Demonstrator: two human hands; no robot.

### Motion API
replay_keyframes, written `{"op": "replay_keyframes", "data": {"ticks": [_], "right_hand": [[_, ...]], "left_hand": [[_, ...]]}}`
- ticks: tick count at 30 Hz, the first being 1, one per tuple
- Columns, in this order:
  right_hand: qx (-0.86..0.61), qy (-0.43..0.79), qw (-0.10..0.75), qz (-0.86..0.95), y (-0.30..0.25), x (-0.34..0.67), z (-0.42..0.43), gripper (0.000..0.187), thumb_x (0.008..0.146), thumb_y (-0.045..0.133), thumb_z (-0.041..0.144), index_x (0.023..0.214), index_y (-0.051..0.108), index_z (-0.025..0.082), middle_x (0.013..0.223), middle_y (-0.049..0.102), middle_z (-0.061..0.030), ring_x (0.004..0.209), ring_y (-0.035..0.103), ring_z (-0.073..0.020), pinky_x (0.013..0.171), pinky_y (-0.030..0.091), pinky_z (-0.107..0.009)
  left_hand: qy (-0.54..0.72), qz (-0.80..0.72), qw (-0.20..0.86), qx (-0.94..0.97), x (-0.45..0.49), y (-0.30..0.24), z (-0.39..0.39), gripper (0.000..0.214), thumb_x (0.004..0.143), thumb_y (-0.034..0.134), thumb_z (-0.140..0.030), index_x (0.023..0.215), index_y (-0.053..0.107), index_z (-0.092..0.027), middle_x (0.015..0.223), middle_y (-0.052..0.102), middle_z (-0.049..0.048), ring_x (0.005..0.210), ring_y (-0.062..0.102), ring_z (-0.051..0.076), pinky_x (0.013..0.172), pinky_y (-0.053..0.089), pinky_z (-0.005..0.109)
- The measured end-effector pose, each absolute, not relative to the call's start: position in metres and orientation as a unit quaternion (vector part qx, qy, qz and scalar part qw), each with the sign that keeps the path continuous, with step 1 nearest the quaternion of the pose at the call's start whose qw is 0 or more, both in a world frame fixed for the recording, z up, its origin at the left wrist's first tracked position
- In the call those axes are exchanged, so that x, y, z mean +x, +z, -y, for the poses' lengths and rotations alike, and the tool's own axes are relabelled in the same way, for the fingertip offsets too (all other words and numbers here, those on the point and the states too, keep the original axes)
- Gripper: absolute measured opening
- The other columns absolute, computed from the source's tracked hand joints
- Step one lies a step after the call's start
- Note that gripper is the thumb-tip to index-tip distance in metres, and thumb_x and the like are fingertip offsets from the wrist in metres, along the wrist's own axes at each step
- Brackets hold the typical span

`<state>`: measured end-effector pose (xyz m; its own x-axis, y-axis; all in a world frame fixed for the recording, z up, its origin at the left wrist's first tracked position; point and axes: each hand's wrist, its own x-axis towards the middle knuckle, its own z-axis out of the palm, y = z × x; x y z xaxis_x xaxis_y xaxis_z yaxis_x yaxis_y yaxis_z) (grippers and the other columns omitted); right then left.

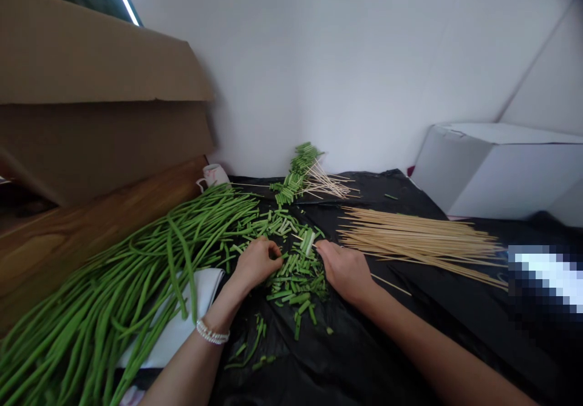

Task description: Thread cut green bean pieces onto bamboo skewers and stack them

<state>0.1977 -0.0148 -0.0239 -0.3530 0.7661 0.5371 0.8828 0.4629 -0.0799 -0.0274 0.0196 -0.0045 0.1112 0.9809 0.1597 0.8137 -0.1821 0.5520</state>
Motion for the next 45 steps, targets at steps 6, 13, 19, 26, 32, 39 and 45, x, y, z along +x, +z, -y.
{"op": "replay_keyframes", "data": {"ticks": [6, 13, 19, 26, 32, 39, 45], "right_hand": [[-0.504, -0.107, 0.269, 0.814, -0.024, 0.198, 0.015, 0.022, 0.093, 0.039, 0.016, 0.097, 0.061, 0.019, 0.076, 0.065, -0.0006, 0.062, 0.057, -0.0107, 0.054, 0.025, -0.026], [-0.492, -0.105, 0.269, 0.822, -0.021, 0.196, 0.018, 0.022, 0.093, 0.039, 0.019, 0.094, 0.061, 0.019, 0.072, 0.063, -0.0002, 0.059, 0.055, -0.0118, 0.054, 0.023, -0.029], [-0.489, -0.109, 0.267, 0.823, -0.021, 0.195, 0.018, 0.021, 0.093, 0.039, 0.020, 0.095, 0.060, 0.019, 0.070, 0.062, 0.0001, 0.058, 0.054, -0.0119, 0.055, 0.021, -0.029], [-0.485, -0.118, 0.269, 0.824, -0.022, 0.195, 0.019, 0.022, 0.093, 0.038, 0.020, 0.093, 0.060, 0.019, 0.069, 0.061, 0.0006, 0.057, 0.053, -0.0121, 0.055, 0.020, -0.029], [-0.484, -0.123, 0.271, 0.823, -0.023, 0.195, 0.018, 0.021, 0.092, 0.039, 0.019, 0.093, 0.060, 0.019, 0.069, 0.061, 0.0004, 0.056, 0.052, -0.0118, 0.054, 0.020, -0.029], [-0.481, -0.123, 0.270, 0.825, -0.024, 0.196, 0.018, 0.021, 0.092, 0.039, 0.019, 0.093, 0.060, 0.019, 0.068, 0.060, 0.0005, 0.056, 0.053, -0.0123, 0.054, 0.021, -0.029], [-0.481, -0.130, 0.257, 0.828, -0.023, 0.195, 0.019, 0.021, 0.090, 0.039, 0.015, 0.092, 0.060, 0.019, 0.069, 0.061, -0.0005, 0.055, 0.051, -0.0120, 0.054, 0.021, -0.029]], "left_hand": [[0.439, -0.539, 0.300, 0.654, -0.022, -0.008, -0.027, 0.013, 0.065, 0.074, -0.028, 0.072, 0.070, -0.019, 0.072, 0.066, 0.0024, 0.069, 0.057, 0.017, 0.069, 0.042, 0.026], [0.502, -0.461, 0.610, 0.403, -0.013, 0.002, -0.021, 0.026, 0.065, 0.080, -0.018, 0.088, 0.069, -0.012, 0.084, 0.072, 0.0075, 0.079, 0.068, 0.015, 0.073, 0.052, 0.023], [0.490, -0.430, 0.685, 0.325, -0.013, 0.004, -0.020, 0.020, 0.073, 0.073, -0.009, 0.092, 0.070, -0.013, 0.094, 0.073, 0.0085, 0.079, 0.069, 0.013, 0.069, 0.055, 0.020], [0.490, -0.420, 0.690, 0.328, -0.012, 0.004, -0.020, 0.017, 0.076, 0.069, -0.008, 0.092, 0.071, -0.011, 0.095, 0.073, 0.0087, 0.073, 0.067, 0.010, 0.064, 0.053, 0.016], [0.483, -0.419, 0.694, 0.331, -0.011, 0.002, -0.019, 0.017, 0.075, 0.070, -0.008, 0.092, 0.071, -0.011, 0.095, 0.073, 0.0093, 0.075, 0.067, 0.011, 0.066, 0.054, 0.017], [0.481, -0.420, 0.692, 0.337, -0.012, 0.000, -0.020, 0.023, 0.068, 0.077, -0.011, 0.091, 0.072, -0.012, 0.092, 0.074, 0.0095, 0.075, 0.068, 0.011, 0.067, 0.053, 0.017], [0.487, -0.433, 0.663, 0.369, -0.012, -0.005, -0.021, 0.032, 0.058, 0.085, -0.018, 0.086, 0.073, -0.012, 0.086, 0.075, 0.0085, 0.073, 0.068, 0.012, 0.067, 0.051, 0.018]]}}
